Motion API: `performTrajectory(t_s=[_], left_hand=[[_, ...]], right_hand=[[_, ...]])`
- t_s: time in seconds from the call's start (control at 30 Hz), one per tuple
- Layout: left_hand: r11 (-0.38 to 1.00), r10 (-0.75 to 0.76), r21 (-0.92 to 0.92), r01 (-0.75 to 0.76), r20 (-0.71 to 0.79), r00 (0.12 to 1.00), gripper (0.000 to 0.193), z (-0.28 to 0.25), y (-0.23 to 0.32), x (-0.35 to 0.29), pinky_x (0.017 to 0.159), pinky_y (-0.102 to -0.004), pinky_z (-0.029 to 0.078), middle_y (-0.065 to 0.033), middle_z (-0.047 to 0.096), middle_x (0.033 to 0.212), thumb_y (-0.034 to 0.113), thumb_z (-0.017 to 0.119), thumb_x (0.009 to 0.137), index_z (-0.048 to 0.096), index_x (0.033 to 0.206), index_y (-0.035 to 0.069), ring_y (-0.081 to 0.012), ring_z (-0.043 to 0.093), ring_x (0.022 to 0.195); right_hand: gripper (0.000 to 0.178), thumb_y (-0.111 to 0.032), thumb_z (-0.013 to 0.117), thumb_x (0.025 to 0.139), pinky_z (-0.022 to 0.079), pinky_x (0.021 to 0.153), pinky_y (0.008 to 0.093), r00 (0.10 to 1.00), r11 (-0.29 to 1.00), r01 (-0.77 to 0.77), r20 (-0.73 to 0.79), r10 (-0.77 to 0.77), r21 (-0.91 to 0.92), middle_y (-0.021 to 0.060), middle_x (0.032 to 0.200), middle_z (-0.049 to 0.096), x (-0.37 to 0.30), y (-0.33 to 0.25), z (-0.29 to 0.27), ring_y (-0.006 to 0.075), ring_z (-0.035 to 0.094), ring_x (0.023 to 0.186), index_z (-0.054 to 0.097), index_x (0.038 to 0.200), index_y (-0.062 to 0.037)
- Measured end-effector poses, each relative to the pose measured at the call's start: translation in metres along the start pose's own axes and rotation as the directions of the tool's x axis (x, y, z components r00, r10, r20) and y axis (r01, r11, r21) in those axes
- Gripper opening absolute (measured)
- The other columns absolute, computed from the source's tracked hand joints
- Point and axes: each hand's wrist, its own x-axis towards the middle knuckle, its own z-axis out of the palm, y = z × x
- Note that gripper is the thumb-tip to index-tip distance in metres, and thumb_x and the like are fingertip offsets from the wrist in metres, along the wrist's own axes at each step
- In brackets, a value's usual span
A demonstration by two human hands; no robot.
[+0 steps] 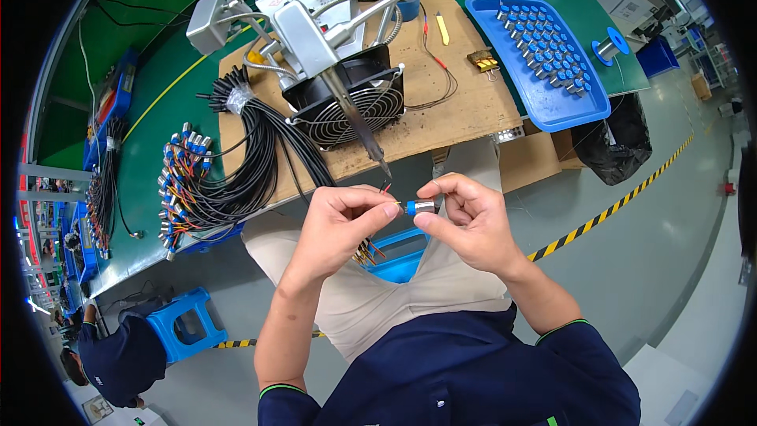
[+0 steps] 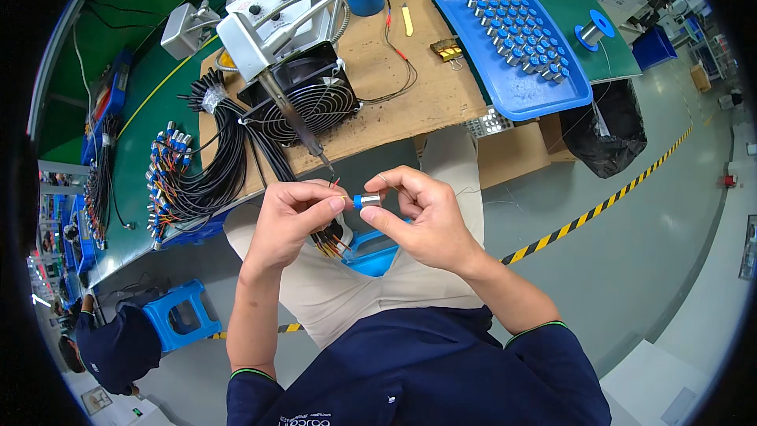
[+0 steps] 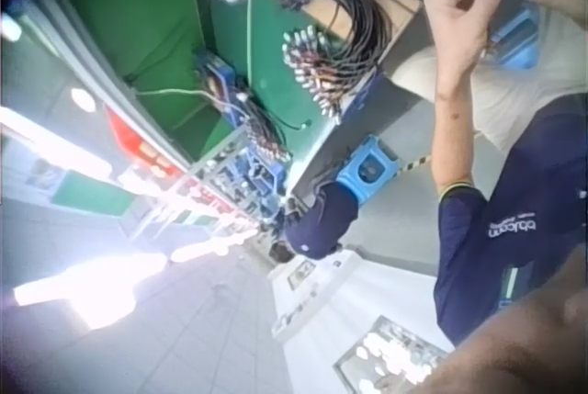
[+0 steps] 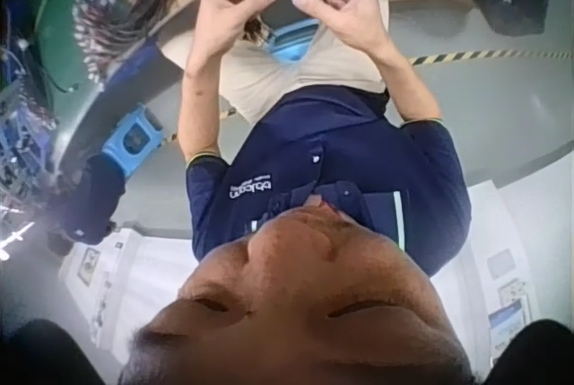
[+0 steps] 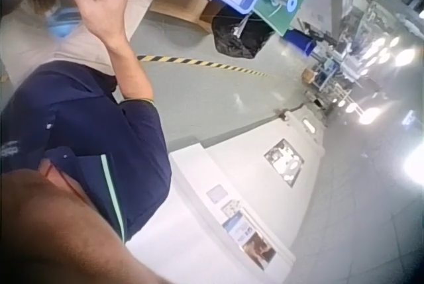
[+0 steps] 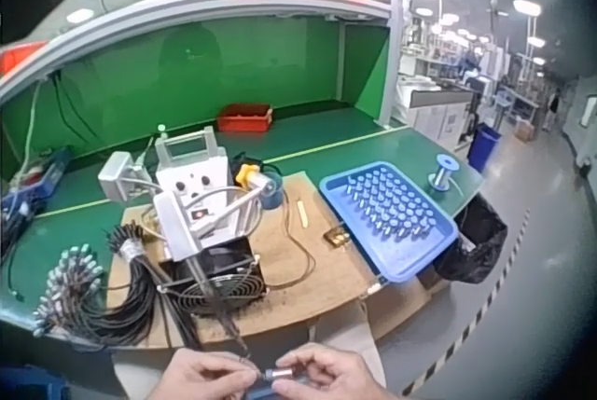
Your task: The person assembles an electronic component by hand, inserting wire ends from a wiring harness into a connector housing.
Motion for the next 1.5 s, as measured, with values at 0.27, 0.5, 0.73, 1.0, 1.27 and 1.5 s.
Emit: performTrajectory(t_s=[0.27, 0.5, 0.73, 1.0, 1.27, 1.5], left_hand=[[0.999, -0.024, -0.023, 0.024, 0.02, 1.0, 0.01, 0.0, 0.003, 0.005, 0.081, -0.0259, 0.059, -0.0122, 0.08, 0.099, 0.001, 0.078, 0.097, 0.084, 0.101, -0.006, -0.0119, 0.073, 0.083], [0.998, 0.026, -0.055, -0.025, 0.02, 0.999, 0.01, 0.003, 0.0, 0.006, 0.085, -0.0283, 0.06, -0.0155, 0.079, 0.102, -0.003, 0.076, 0.095, 0.083, 0.101, -0.006, -0.0178, 0.076, 0.088], [0.999, 0.037, -0.02, -0.037, 0.019, 0.999, 0.011, 0.004, 0.004, 0.007, 0.083, -0.0279, 0.058, -0.0156, 0.079, 0.106, -0.004, 0.074, 0.095, 0.083, 0.1, -0.007, -0.015, 0.073, 0.09], [1.0, 0.026, 0.004, -0.026, -0.016, 1.0, 0.015, 0.008, 0.01, 0.006, 0.088, -0.0291, 0.058, -0.0155, 0.08, 0.108, -0.006, 0.07, 0.094, 0.083, 0.099, -0.008, -0.014, 0.071, 0.094], [0.998, 0.037, -0.051, -0.038, -0.016, 0.999, 0.015, 0.007, 0.011, 0.005, 0.084, -0.0266, 0.056, -0.015, 0.079, 0.108, -0.006, 0.069, 0.092, 0.083, 0.097, -0.008, -0.012, 0.069, 0.091], [0.998, 0.047, -0.047, -0.048, -0.022, 0.999, 0.015, 0.008, 0.009, 0.006, 0.086, -0.0282, 0.058, -0.0155, 0.079, 0.108, -0.008, 0.069, 0.09, 0.083, 0.096, -0.008, -0.0133, 0.07, 0.092]], right_hand=[[0.031, -0.007, 0.089, 0.086, 0.028, 0.054, 0.0225, 0.988, 0.978, 0.148, -0.032, -0.154, -0.145, 0.0, 0.107, 0.074, 0.006, 0.003, -0.002, 0.0018, 0.03, 0.06, 0.076, 0.114, -0.0005], [0.029, -0.004, 0.087, 0.086, 0.031, 0.052, 0.0222, 0.981, 0.96, 0.186, -0.018, -0.194, -0.209, 0.0036, 0.11, 0.076, 0.008, -0.006, -0.004, 0.0014, 0.038, 0.06, 0.077, 0.113, -0.0008], [0.028, -0.003, 0.087, 0.086, 0.033, 0.052, 0.0228, 0.975, 0.945, 0.212, -0.011, -0.222, -0.249, 0.0049, 0.107, 0.076, 0.009, -0.011, -0.003, 0.0022, 0.045, 0.063, 0.078, 0.112, -0.0006], [0.026, -0.004, 0.088, 0.085, 0.034, 0.053, 0.0239, 0.975, 0.945, 0.208, -0.019, -0.22, -0.253, 0.0048, 0.105, 0.077, 0.01, -0.014, -0.001, 0.0034, 0.048, 0.065, 0.078, 0.109, -0.0003], [0.026, -0.004, 0.089, 0.085, 0.034, 0.052, 0.0244, 0.972, 0.942, 0.223, -0.022, -0.236, -0.252, 0.005, 0.104, 0.076, 0.011, -0.015, 0.0, 0.0043, 0.052, 0.066, 0.077, 0.109, -0.0003], [0.026, -0.004, 0.089, 0.085, 0.035, 0.053, 0.0248, 0.968, 0.94, 0.234, -0.03, -0.249, -0.249, 0.0052, 0.104, 0.077, 0.011, -0.015, 0.0, 0.0052, 0.053, 0.067, 0.077, 0.108, -0.0003]])
